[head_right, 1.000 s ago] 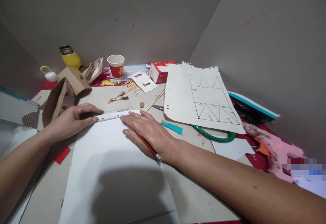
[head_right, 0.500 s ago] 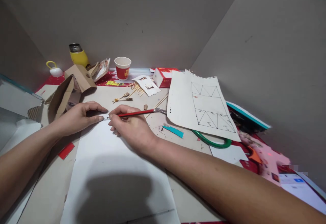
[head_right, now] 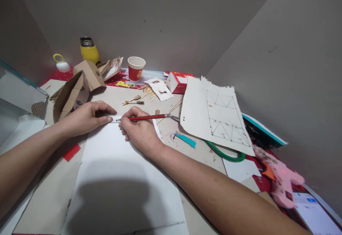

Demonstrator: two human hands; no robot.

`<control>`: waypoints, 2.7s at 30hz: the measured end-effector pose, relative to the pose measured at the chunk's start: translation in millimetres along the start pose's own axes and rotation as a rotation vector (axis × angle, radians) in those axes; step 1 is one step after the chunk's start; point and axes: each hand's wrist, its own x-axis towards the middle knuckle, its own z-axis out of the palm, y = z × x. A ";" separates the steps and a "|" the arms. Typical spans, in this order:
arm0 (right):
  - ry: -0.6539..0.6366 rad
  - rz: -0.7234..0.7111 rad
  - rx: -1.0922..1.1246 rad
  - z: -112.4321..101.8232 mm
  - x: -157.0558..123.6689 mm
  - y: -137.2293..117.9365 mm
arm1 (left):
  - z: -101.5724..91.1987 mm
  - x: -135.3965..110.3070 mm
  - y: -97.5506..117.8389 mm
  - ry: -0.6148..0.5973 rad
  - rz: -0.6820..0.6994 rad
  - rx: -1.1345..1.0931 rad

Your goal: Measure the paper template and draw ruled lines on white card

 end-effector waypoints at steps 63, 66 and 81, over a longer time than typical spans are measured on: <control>-0.106 -0.261 -0.359 -11.1 4.5 3.1 | -5.1 0.4 -3.4 -0.054 0.007 -0.026; -0.108 -0.264 -0.374 -10.6 4.4 3.3 | -4.1 0.5 -3.6 -0.053 -0.004 -0.040; -0.098 -0.308 -0.412 -9.3 6.8 9.5 | -4.1 -0.3 -0.2 -0.050 -0.009 -0.046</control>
